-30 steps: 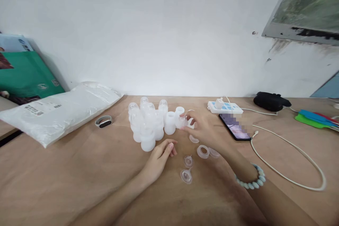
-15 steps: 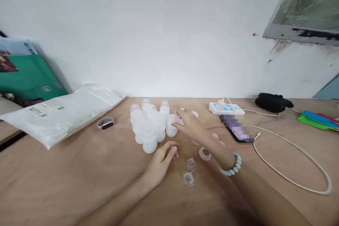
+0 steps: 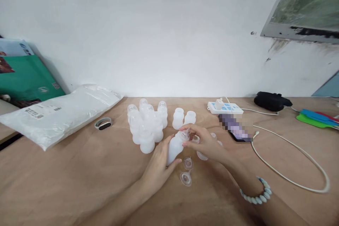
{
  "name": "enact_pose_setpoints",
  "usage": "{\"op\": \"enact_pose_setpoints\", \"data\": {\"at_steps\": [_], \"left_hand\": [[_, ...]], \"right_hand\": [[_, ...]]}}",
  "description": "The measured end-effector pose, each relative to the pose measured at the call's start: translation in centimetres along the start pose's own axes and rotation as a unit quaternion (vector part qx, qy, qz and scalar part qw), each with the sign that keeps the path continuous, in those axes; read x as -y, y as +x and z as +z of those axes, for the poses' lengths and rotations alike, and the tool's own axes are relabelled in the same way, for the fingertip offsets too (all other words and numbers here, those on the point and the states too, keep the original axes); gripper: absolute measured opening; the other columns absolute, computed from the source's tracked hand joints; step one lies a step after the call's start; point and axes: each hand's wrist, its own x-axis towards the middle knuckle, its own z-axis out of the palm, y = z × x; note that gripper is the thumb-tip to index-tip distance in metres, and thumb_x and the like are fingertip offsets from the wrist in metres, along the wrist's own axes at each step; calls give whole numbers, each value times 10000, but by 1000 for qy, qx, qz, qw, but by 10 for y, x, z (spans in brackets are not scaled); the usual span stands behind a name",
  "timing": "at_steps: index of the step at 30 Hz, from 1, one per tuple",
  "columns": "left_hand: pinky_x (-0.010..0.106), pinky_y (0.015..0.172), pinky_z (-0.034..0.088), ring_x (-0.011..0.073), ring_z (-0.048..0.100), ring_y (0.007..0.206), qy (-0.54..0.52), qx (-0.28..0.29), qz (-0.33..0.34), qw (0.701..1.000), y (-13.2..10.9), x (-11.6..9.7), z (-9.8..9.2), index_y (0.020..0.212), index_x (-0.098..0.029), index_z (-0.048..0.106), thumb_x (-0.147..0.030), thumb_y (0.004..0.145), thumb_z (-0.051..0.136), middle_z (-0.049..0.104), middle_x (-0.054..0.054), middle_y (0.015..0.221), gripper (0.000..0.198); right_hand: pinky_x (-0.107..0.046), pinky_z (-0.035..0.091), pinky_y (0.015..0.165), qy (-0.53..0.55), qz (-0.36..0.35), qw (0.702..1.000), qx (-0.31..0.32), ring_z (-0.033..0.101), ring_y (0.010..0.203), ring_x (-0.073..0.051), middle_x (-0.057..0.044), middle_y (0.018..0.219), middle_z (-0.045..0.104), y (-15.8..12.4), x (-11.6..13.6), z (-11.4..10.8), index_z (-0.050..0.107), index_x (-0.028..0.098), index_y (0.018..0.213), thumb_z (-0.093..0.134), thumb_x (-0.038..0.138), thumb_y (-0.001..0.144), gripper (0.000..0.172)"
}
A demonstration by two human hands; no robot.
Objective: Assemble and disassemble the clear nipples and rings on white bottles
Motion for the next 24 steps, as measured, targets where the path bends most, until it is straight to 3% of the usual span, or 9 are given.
{"op": "enact_pose_setpoints", "data": {"at_steps": [3, 7, 10, 14, 16, 18, 19, 21, 24], "left_hand": [[481, 1024, 434, 307, 542, 1222, -24, 13, -36, 999, 2, -1, -2, 1383, -267, 362, -335, 913, 584, 549, 103, 1380, 525], [430, 956, 478, 288, 603, 1117, -55, 13, -50, 997, 4, -6, -4, 1322, -246, 446, -370, 891, 601, 621, 82, 1287, 475], [420, 969, 464, 289, 588, 1142, -81, 4, -68, 994, 6, -7, -4, 1302, -223, 467, -378, 885, 603, 616, 89, 1293, 465], [414, 975, 453, 294, 565, 1176, -117, 1, -88, 989, 7, -6, -5, 1311, -203, 454, -383, 897, 587, 610, 98, 1306, 470], [411, 963, 457, 297, 554, 1185, -122, 3, -93, 988, 8, -5, -5, 1306, -202, 455, -381, 900, 583, 607, 97, 1309, 461], [407, 944, 464, 300, 554, 1175, -122, 5, -97, 988, 8, -4, -5, 1290, -202, 466, -381, 903, 577, 610, 95, 1297, 440], [405, 935, 466, 300, 556, 1165, -121, 6, -98, 988, 9, -4, -5, 1283, -202, 472, -382, 904, 574, 613, 93, 1289, 431], [400, 930, 464, 297, 560, 1152, -122, 7, -95, 988, 9, -4, -5, 1282, -204, 471, -384, 905, 574, 618, 88, 1276, 430], [386, 926, 459, 288, 563, 1138, -127, 7, -87, 988, 9, -4, -6, 1293, -207, 465, -384, 907, 574, 620, 81, 1272, 438]], "right_hand": [[-369, 504, 843, 21, 15, 999, 26, 613, 973, -208, -59, 1153, 671, -3, -5, -2, 608, 232, 1201, 723, 318, 812, 415], [-407, 476, 992, 141, 34, 988, 53, 568, 1195, -218, -89, 1408, 543, -4, -3, -7, 539, 262, 1302, 708, 364, 825, 516], [-449, 440, 1042, 215, 51, 973, 71, 554, 1247, -222, -105, 1412, 555, -5, 7, -12, 461, 282, 1373, 669, 402, 857, 569], [-465, 440, 1023, 178, 112, 977, 23, 623, 1151, -233, -97, 1157, 718, -4, 11, -15, 489, 249, 1328, 611, 443, 887, 497], [-445, 458, 983, 167, 117, 979, -26, 672, 1042, -238, -49, 835, 753, -2, 5, -14, 587, 211, 1142, 569, 463, 901, 349], [-424, 482, 923, 189, 115, 973, -63, 707, 870, -236, 35, 511, 608, 1, -2, -12, 603, 206, 937, 550, 457, 898, 259], [-414, 488, 901, 203, 115, 970, -75, 708, 814, -231, 59, 460, 552, 1, -5, -11, 590, 211, 886, 565, 435, 884, 225], [-400, 484, 901, 231, 118, 962, -87, 704, 842, -218, 38, 589, 650, 1, -6, -9, 579, 219, 928, 626, 360, 829, 178], [-399, 451, 961, 269, 130, 953, -49, 673, 1027, -215, -31, 1023, 748, -1, -1, -7, 551, 258, 1136, 669, 271, 771, 383]]}}
